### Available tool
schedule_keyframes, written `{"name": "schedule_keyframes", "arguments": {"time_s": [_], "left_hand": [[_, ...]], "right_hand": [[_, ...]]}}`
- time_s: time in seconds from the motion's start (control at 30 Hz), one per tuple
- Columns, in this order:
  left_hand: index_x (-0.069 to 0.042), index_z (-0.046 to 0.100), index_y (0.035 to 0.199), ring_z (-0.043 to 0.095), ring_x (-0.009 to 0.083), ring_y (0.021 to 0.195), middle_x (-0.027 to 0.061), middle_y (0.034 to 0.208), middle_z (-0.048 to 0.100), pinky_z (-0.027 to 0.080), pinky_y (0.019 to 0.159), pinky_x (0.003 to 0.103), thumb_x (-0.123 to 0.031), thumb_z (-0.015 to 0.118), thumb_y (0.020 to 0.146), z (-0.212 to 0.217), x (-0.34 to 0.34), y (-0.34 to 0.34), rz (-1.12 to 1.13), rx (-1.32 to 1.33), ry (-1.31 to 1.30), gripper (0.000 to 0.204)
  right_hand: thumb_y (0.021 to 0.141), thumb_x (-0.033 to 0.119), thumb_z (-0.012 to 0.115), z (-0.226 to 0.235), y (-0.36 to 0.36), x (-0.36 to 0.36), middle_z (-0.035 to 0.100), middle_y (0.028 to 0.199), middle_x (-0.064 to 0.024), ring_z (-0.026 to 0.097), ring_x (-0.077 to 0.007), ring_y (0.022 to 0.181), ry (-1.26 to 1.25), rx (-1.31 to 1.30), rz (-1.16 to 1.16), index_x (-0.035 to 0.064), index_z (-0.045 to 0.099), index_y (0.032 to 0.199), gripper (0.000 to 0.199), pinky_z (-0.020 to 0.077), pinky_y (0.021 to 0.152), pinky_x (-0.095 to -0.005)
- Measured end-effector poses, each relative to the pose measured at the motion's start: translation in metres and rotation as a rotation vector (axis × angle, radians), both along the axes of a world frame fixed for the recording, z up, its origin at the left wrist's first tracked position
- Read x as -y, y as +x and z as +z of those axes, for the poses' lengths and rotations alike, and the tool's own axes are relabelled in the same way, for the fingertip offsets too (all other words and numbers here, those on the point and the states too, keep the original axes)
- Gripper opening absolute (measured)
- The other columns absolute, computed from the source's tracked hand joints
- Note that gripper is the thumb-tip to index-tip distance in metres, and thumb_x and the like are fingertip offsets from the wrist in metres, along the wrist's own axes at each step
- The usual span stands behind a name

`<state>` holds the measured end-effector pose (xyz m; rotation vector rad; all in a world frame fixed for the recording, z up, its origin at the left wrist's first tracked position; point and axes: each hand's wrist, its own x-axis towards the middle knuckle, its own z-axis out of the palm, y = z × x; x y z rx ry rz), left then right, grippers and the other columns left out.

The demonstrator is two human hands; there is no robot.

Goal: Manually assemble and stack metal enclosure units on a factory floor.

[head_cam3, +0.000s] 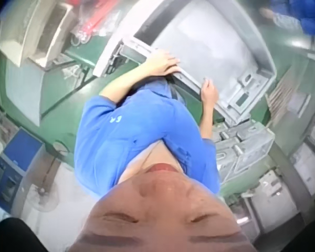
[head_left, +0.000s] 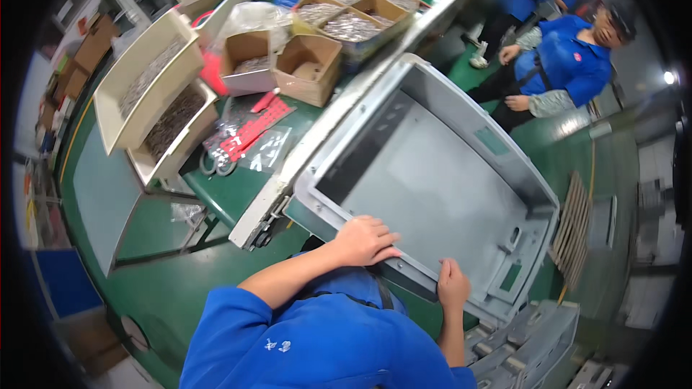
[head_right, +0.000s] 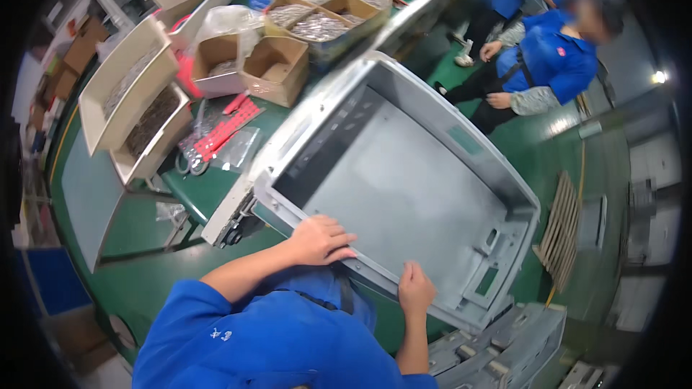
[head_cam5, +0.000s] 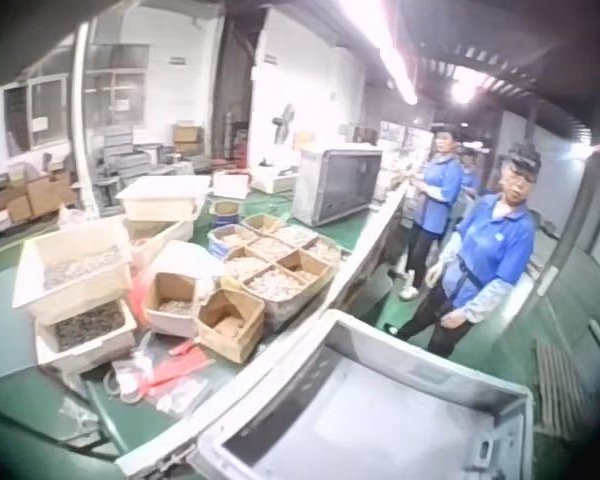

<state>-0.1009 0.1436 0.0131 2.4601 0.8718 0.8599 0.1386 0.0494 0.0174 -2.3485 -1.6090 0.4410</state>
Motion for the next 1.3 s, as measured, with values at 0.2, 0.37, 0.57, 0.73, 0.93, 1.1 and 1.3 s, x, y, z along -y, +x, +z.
{"name": "schedule_keyframes", "arguments": {"time_s": [0.2,0.37,0.57,0.73,0.93,1.1,1.3], "left_hand": [[-0.008,0.063,0.077,0.053,0.0228,0.058,0.0048,0.062,0.055,0.040,0.056,0.034,-0.032,0.066,0.070,0.006,0.007,0.004,0.072,-0.002,-0.007,0.026],[-0.005,0.063,0.082,0.051,0.0233,0.062,0.0059,0.065,0.056,0.037,0.059,0.034,-0.025,0.068,0.068,0.015,0.011,0.012,0.043,-0.052,-0.032,0.024],[-0.004,0.063,0.082,0.051,0.0234,0.062,0.0065,0.066,0.056,0.037,0.059,0.033,-0.024,0.067,0.069,0.016,0.015,0.015,0.032,-0.070,0.005,0.024],[-0.005,0.063,0.080,0.052,0.0225,0.060,0.0052,0.064,0.056,0.038,0.059,0.033,-0.024,0.067,0.069,0.015,0.016,0.015,0.050,-0.063,0.055,0.023],[-0.005,0.063,0.080,0.052,0.0225,0.060,0.0054,0.063,0.056,0.038,0.058,0.033,-0.024,0.067,0.069,0.015,0.018,0.016,0.079,-0.059,0.074,0.023],[-0.005,0.063,0.081,0.051,0.0221,0.060,0.0050,0.064,0.056,0.037,0.059,0.033,-0.024,0.068,0.069,0.013,0.018,0.016,0.090,-0.060,0.060,0.023],[-0.006,0.063,0.083,0.050,0.0220,0.060,0.0041,0.064,0.056,0.037,0.059,0.033,-0.024,0.068,0.069,0.011,0.017,0.014,0.075,-0.050,0.066,0.023]], "right_hand": [[0.085,0.030,0.042,-0.006,0.004,-0.005,0.057,0.065,-0.0164,0.056,-0.0373,0.064,-0.013,0.024,0.118,0.0089,0.054,0.080,0.024,0.0426,0.057,-0.0474],[0.086,0.028,0.043,0.002,0.004,-0.002,0.056,0.059,-0.0131,0.056,-0.0337,0.057,0.095,-0.012,0.110,0.0093,0.052,0.076,0.023,0.0437,0.053,-0.0454],[0.085,0.028,0.046,-0.006,0.005,0.002,0.055,0.052,-0.0126,0.055,-0.0323,0.049,0.223,0.005,0.127,0.0086,0.051,0.071,0.024,0.0438,0.046,-0.0441],[0.084,0.027,0.047,-0.006,0.003,0.001,0.053,0.049,-0.0125,0.054,-0.0321,0.046,0.308,0.034,0.137,0.0079,0.051,0.070,0.023,0.0432,0.043,-0.0435],[0.083,0.026,0.049,-0.007,0.005,0.002,0.052,0.048,-0.0130,0.053,-0.0327,0.045,0.309,0.041,0.164,0.0072,0.051,0.069,0.023,0.0428,0.043,-0.0439],[0.083,0.026,0.049,-0.005,0.004,0.003,0.052,0.049,-0.0134,0.053,-0.0332,0.046,0.306,0.007,0.152,0.0074,0.051,0.070,0.023,0.0428,0.044,-0.0446],[0.083,0.026,0.048,-0.002,0.003,0.004,0.053,0.051,-0.0135,0.054,-0.0333,0.048,0.267,0.031,0.129,0.0087,0.052,0.071,0.021,0.0433,0.045,-0.0441]]}}
